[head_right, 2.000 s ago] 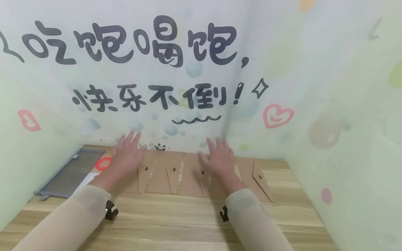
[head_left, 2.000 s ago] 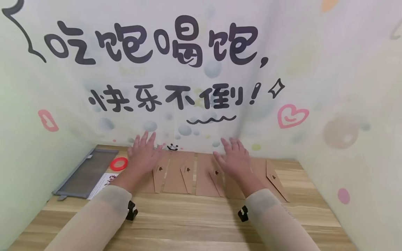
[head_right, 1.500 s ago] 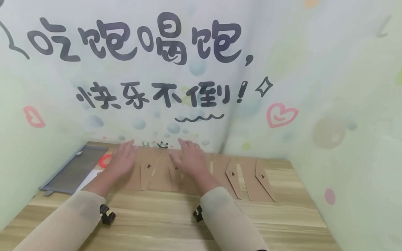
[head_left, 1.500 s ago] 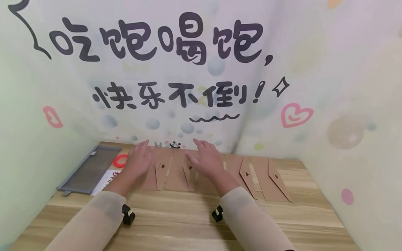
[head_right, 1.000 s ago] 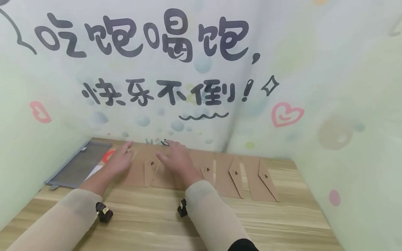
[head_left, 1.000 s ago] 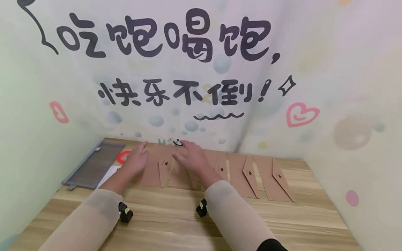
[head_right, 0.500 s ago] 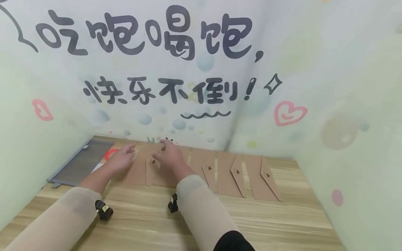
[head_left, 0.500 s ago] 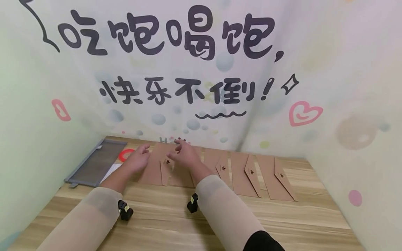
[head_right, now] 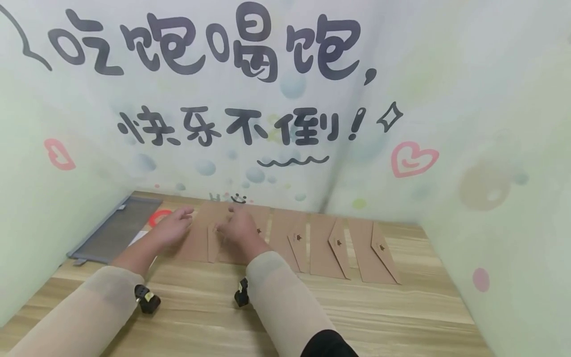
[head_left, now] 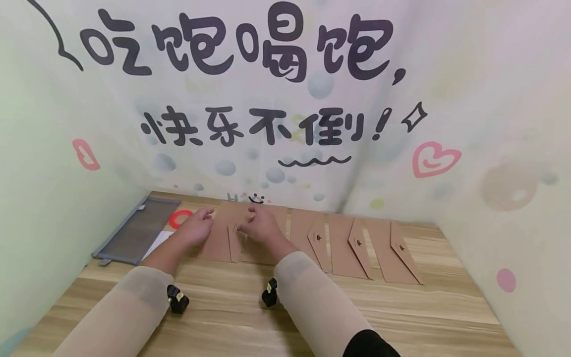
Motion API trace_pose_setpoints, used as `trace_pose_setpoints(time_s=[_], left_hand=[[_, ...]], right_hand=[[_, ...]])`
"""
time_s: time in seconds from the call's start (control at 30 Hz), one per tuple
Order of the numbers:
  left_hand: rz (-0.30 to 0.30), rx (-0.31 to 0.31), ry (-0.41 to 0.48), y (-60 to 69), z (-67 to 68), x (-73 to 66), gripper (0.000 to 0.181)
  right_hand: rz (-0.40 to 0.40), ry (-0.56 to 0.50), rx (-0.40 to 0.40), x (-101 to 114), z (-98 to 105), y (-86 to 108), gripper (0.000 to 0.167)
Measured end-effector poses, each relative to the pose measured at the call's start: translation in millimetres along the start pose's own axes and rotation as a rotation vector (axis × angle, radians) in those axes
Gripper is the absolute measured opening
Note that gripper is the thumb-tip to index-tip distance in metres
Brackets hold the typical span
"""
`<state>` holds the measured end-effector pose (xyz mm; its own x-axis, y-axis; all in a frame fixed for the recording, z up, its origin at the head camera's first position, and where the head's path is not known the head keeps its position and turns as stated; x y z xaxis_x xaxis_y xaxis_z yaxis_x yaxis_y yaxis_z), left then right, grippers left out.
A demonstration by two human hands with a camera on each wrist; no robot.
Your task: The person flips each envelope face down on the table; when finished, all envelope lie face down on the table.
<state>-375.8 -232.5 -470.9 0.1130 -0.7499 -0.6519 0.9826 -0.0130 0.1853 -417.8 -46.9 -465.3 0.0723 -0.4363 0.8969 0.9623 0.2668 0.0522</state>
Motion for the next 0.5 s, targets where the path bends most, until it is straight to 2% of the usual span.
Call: trace_pose_setpoints(time_s=[0.3,0.5], left_hand=[[0.022,0.004,-0.012,2.3,-0.1,5.0,0.058],[0.036,0.006,-0.014,6.5,2.8,3.4,0.059]], right_hand=[[-0.072,0.071,-0.01,6.0,-3.6,-1.5,0.061],[-0.091,0.049,0.001,8.2,-5.2,-1.2,0.062]])
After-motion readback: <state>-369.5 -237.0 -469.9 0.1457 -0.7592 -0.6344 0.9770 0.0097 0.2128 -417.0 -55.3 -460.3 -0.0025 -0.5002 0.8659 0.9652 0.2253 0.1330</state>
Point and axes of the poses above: each hand's wrist, its own y-axis away from the middle knuckle, its own z-axis out of the back of the hand, x = y × z, the point moved 9 cm from there along -y, towards the middle knuckle, and after that the axes turned 13 degrees about -y, right-handed, at the moved point
